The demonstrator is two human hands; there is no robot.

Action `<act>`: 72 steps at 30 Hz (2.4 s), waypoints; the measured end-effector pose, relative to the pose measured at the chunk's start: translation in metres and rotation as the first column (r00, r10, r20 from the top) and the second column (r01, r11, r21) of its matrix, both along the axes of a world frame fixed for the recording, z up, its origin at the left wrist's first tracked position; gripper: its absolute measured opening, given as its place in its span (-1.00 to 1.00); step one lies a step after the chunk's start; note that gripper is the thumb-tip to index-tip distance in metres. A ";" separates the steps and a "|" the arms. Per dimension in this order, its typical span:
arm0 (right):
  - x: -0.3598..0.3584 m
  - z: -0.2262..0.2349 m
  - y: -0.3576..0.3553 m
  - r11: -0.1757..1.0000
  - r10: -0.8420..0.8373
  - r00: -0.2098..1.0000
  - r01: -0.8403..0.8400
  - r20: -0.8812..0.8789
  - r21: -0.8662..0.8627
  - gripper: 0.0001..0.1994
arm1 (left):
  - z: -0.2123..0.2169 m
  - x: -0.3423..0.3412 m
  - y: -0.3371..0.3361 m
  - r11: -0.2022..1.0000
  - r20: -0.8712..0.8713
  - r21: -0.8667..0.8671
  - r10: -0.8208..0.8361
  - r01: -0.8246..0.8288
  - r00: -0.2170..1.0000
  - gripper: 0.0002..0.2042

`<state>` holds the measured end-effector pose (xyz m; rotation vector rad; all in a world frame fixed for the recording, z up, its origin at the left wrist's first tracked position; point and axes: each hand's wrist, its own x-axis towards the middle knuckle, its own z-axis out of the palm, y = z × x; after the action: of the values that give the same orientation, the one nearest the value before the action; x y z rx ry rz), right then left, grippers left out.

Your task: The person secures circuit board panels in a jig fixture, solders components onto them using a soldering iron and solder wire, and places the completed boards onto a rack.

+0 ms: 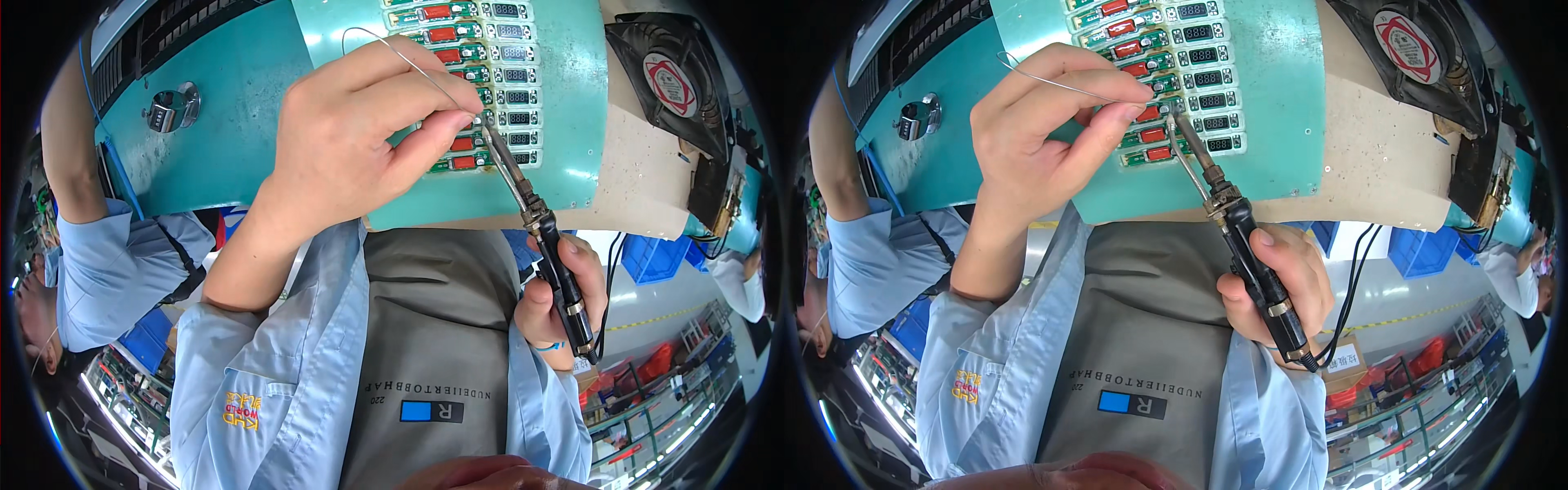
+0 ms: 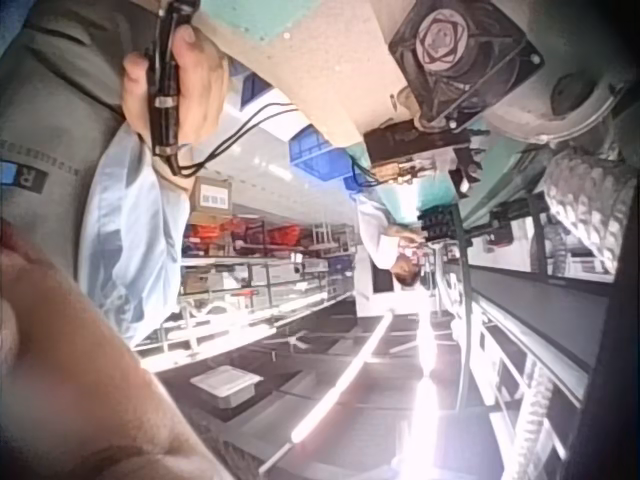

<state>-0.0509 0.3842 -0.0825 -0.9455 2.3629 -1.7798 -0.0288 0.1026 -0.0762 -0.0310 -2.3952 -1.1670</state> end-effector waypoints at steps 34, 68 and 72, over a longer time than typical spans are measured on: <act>0.001 -0.012 0.011 0.994 -0.060 0.998 0.059 -0.002 -0.094 -0.49 | -0.009 0.004 0.003 0.996 -0.001 -0.065 0.059 -0.059 0.998 -0.75; 0.005 -0.010 0.017 1.000 0.013 1.000 -0.013 -0.001 0.012 -0.53 | -0.004 0.000 0.014 0.987 0.047 -0.163 0.016 -0.008 0.999 -0.77; 0.006 -0.010 0.017 1.000 0.007 1.000 -0.007 0.001 0.011 -0.54 | -0.006 -0.003 0.017 0.984 0.041 -0.175 0.011 -0.004 0.999 -0.77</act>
<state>-0.0453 0.4015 -0.0927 -0.9502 2.3638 -1.7624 -0.0316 0.1194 -0.0821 -0.0546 -2.5266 -0.9591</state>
